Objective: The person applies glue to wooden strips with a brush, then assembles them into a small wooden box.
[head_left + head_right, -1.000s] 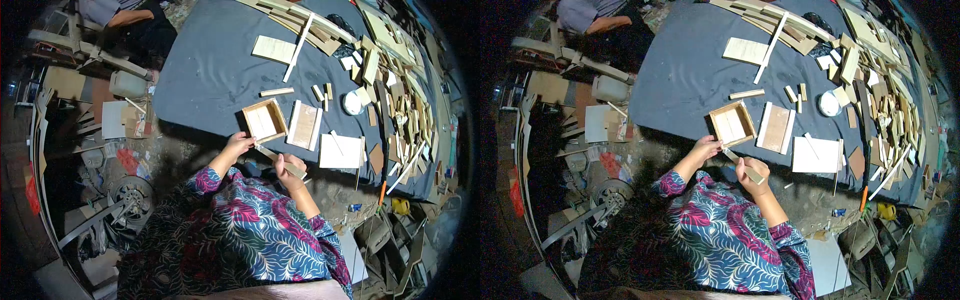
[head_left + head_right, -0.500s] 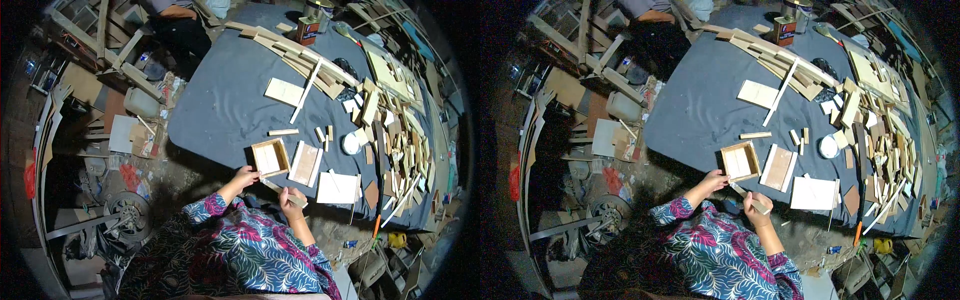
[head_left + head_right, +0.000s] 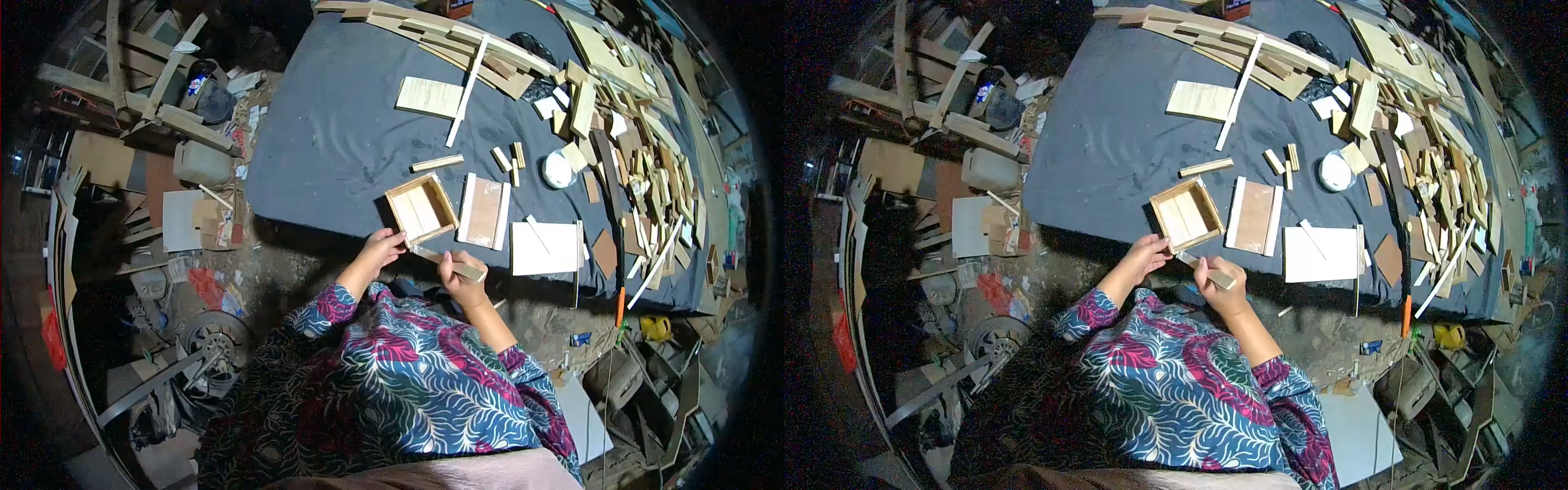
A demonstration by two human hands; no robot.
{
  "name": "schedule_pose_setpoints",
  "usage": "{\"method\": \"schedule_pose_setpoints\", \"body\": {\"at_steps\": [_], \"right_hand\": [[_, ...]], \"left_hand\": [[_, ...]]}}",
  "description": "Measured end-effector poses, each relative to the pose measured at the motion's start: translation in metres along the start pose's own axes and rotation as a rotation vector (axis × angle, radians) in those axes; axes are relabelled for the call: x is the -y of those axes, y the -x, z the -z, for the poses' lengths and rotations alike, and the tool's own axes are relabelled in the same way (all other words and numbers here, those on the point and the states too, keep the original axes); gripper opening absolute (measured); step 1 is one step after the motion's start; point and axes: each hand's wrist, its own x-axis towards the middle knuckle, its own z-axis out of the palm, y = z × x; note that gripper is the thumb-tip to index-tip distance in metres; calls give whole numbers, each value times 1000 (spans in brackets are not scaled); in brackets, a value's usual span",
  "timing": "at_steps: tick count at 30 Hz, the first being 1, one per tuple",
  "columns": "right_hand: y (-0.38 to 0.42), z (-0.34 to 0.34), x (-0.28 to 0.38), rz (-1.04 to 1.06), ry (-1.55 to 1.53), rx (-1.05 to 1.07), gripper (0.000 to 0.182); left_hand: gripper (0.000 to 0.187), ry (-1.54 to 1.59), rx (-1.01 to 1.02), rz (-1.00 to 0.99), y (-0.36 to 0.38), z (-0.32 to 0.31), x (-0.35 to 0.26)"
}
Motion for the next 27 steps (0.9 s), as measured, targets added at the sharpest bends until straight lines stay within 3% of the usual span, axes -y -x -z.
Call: {"method": "schedule_pose_setpoints", "body": {"at_steps": [3, 6, 8, 13, 17, 27], "right_hand": [[0, 5, 3, 6, -42, 2, 18], [0, 7, 3, -64, -104, -45, 19], [4, 0, -7, -74, -82, -19, 18], [7, 0, -13, -147, -210, -38, 18], [3, 20, -21, -426, -355, -163, 18], [-22, 28, -47, -213, -113, -215, 16]], "left_hand": [[35, -25, -39, 5, 1, -2, -2], [37, -33, -59, 26, -2, -1, 0], [53, 4, -60, 30, -3, -1, 0], [56, -25, -29, 27, 6, -8, -8], [47, -18, -45, 22, 1, -5, -1], [55, 16, -19, 13, 1, -6, -3]]}}
